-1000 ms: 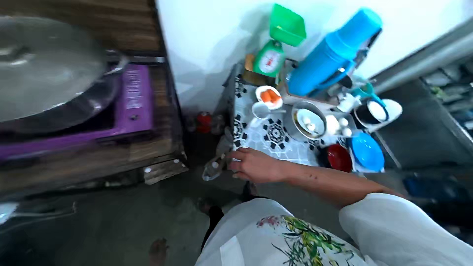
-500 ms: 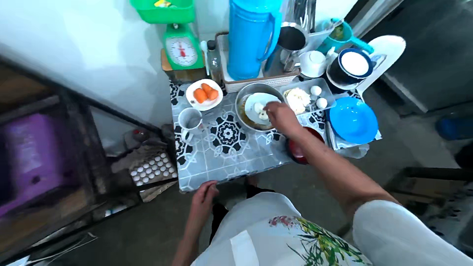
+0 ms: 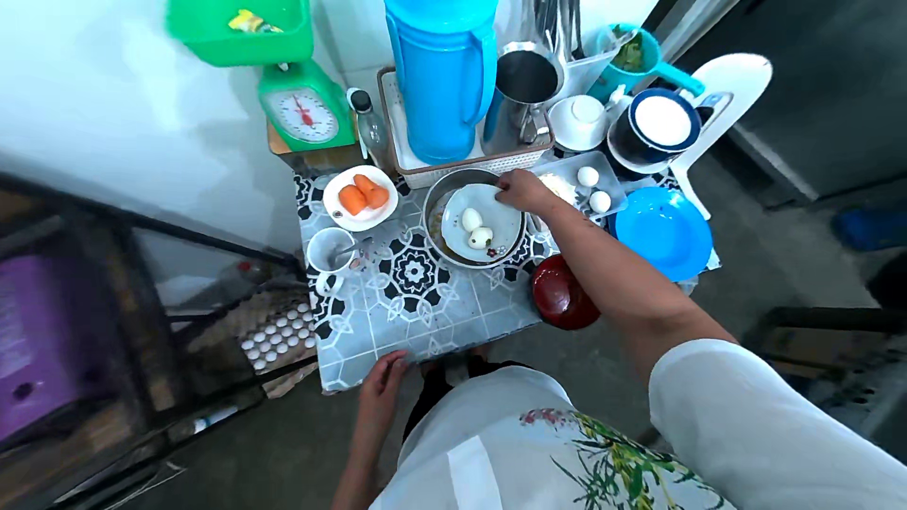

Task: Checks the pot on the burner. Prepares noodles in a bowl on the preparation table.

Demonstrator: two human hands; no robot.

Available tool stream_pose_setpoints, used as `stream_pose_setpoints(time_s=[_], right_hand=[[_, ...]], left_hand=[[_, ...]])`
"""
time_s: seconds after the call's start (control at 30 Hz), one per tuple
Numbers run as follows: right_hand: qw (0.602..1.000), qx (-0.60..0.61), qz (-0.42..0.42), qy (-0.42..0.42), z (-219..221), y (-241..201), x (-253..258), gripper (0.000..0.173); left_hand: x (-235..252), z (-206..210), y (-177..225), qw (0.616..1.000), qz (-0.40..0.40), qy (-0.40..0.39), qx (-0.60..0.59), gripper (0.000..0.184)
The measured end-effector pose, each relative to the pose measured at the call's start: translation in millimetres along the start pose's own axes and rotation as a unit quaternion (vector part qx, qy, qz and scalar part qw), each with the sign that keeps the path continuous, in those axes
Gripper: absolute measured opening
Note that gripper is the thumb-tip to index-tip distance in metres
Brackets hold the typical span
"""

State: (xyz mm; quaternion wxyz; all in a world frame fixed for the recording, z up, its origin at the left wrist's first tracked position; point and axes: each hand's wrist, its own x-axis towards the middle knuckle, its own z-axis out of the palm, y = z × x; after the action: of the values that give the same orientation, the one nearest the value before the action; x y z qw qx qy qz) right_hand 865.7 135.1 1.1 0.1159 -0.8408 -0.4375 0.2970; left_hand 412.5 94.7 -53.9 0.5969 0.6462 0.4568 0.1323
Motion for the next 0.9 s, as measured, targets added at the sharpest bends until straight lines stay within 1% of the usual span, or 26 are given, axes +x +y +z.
stream_pose_setpoints(time_s=[0.07,0.17,0.3,0.37,0.43,0.53,0.63,0.7,0.73,0.8,0.83,0.87,0.9], right_hand=[[0.998,0.057,0.000,0.006,-2,6,-11,0.023],[0.991,0.131,0.028,0.023,-2,4,-35,0.021],[0.974,0.219,0.046,0.040,9,-28,-95,0.024],[0.966,0.249,0.064,0.024,33,-53,-128,0.026],[0.957,0.278,0.087,-0.008,69,-74,-148,0.025],[0.943,0.308,0.109,-0.058,130,-88,-148,0.027],[0.939,0.315,0.126,-0.063,179,-99,-137,0.030],[0.941,0.310,0.119,-0.067,195,-106,-132,0.031],[0.948,0.289,0.108,-0.078,196,-109,-132,0.032],[0.973,0.193,0.083,-0.099,180,-116,-136,0.034],[0.984,0.139,0.076,-0.080,165,-119,-141,0.034],[0.993,0.093,0.070,-0.027,151,-120,-147,0.032],[0.996,0.053,0.058,0.053,137,-117,-150,0.028]], left_hand=[[6,-4,4,1.000,-0.008,-0.001,-0.008,0.031],[14,-10,14,0.999,-0.010,-0.024,-0.029,0.031],[22,-21,14,0.997,0.001,-0.062,-0.050,0.033],[23,-29,9,0.994,-0.017,-0.064,-0.082,0.037],[23,-36,6,0.990,-0.047,-0.047,-0.123,0.040],[26,-46,2,0.981,-0.107,-0.042,-0.159,0.045],[32,-53,-1,0.980,-0.131,-0.043,-0.145,0.041],[38,-59,-3,0.984,-0.129,-0.030,-0.118,0.043],[41,-62,-3,0.986,-0.128,-0.023,-0.101,0.044],[45,-72,-3,0.992,-0.114,-0.010,-0.056,0.043],[45,-77,-3,0.995,-0.096,-0.006,-0.024,0.043],[46,-81,-2,0.998,-0.068,-0.001,0.011,0.042],[46,-83,-2,0.998,-0.037,0.004,0.041,0.041]])
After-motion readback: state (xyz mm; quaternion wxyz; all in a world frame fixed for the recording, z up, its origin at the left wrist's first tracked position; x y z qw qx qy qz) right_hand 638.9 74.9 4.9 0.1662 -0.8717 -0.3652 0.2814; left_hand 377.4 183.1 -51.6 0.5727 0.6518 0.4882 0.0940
